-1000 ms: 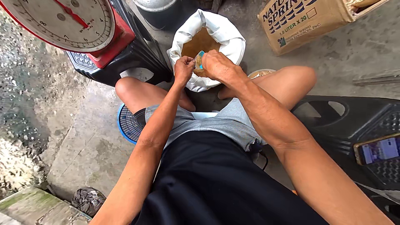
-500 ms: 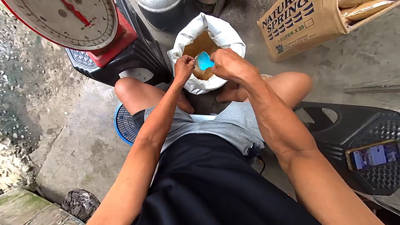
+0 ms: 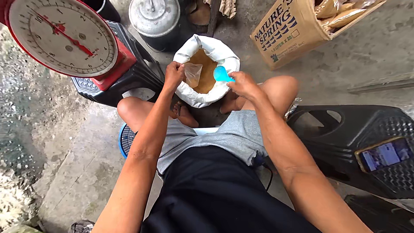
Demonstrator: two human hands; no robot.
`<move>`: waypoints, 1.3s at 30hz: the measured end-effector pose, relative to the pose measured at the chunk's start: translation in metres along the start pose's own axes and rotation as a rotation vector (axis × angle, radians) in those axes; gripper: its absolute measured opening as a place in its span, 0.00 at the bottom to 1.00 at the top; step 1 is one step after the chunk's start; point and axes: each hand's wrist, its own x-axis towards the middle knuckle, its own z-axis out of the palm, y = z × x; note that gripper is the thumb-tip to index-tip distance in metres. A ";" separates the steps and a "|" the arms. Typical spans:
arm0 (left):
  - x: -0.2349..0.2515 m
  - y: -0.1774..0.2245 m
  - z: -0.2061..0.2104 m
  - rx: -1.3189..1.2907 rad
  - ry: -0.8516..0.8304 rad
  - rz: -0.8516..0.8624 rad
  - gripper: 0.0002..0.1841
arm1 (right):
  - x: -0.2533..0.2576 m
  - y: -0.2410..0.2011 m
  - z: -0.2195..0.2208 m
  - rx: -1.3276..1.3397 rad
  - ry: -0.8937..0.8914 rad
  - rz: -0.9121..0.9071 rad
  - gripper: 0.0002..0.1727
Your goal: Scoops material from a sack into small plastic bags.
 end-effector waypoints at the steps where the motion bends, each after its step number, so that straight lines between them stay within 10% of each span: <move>1: 0.002 -0.006 -0.004 0.068 -0.010 -0.013 0.17 | 0.003 0.001 0.009 -0.057 -0.008 -0.003 0.20; 16: -0.026 -0.020 -0.019 0.237 -0.046 -0.036 0.13 | 0.081 -0.044 0.044 -0.297 -0.067 0.103 0.19; 27: -0.030 -0.019 -0.013 -0.412 0.070 -0.257 0.10 | 0.202 -0.046 0.113 -0.230 -0.119 0.056 0.20; 39: -0.019 -0.019 0.002 -0.318 0.025 -0.117 0.10 | 0.125 -0.026 0.078 0.198 -0.032 0.106 0.22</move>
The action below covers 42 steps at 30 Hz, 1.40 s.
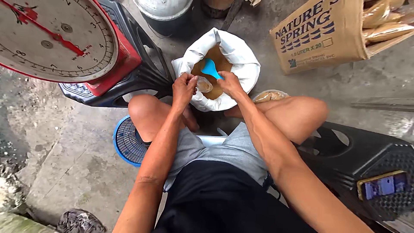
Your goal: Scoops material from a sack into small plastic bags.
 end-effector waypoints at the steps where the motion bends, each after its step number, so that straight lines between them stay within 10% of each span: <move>1: 0.001 -0.002 0.003 -0.015 -0.013 0.025 0.11 | -0.012 0.003 -0.006 0.031 0.022 0.006 0.22; 14: 0.026 0.002 0.026 -0.027 -0.056 0.148 0.14 | -0.138 0.010 -0.060 0.142 0.193 -0.104 0.21; 33: 0.033 0.008 0.038 -0.070 -0.089 0.110 0.13 | -0.144 -0.007 -0.044 -0.401 0.372 -0.257 0.22; 42: 0.034 0.009 0.036 -0.072 -0.109 0.103 0.12 | -0.133 0.018 -0.045 0.162 0.238 -0.095 0.21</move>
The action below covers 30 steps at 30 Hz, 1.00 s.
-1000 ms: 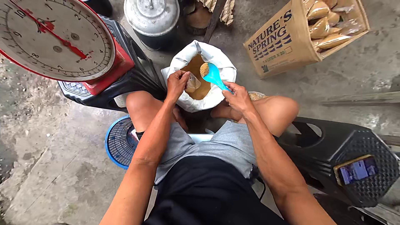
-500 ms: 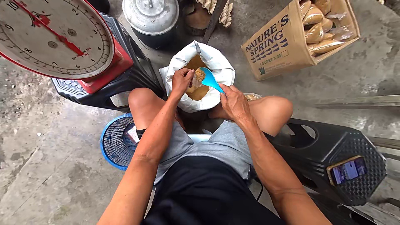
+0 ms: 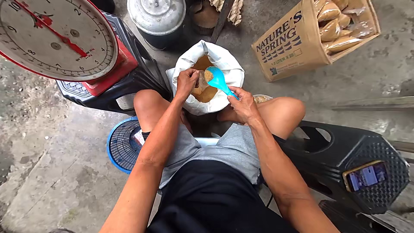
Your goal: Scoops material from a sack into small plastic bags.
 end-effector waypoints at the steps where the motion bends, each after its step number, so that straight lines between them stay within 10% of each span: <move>1: -0.001 0.003 -0.002 0.014 -0.017 -0.001 0.12 | 0.000 0.004 0.000 0.107 0.002 0.034 0.21; 7: -0.003 0.023 -0.019 0.264 -0.041 0.008 0.11 | -0.002 0.035 0.004 0.450 0.061 0.127 0.22; 30: -0.027 0.054 -0.024 0.236 0.107 0.027 0.10 | -0.001 0.042 0.038 -0.327 0.076 -0.052 0.27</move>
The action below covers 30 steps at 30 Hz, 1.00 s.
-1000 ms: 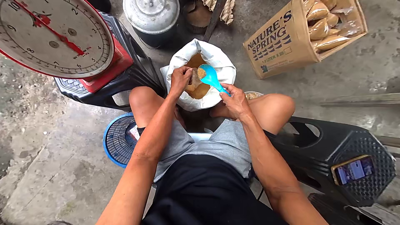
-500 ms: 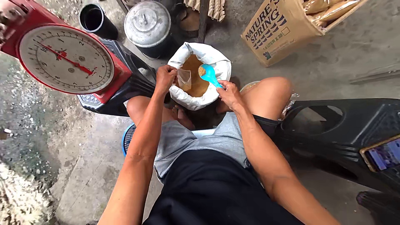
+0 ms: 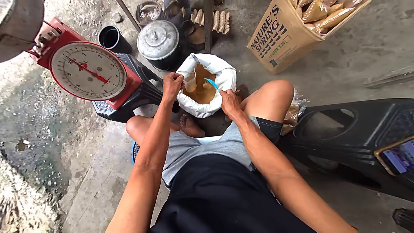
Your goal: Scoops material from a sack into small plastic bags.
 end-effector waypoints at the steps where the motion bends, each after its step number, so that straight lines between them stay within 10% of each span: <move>1: -0.001 -0.001 0.001 -0.003 -0.001 -0.002 0.10 | 0.001 0.001 0.002 -0.004 -0.003 0.009 0.27; 17: -0.013 0.034 -0.011 0.117 -0.048 0.191 0.10 | -0.002 0.006 -0.001 -0.057 -0.166 0.061 0.26; 30: -0.041 0.212 -0.066 0.158 -0.017 0.596 0.09 | -0.004 0.006 -0.003 -0.049 -0.211 0.034 0.24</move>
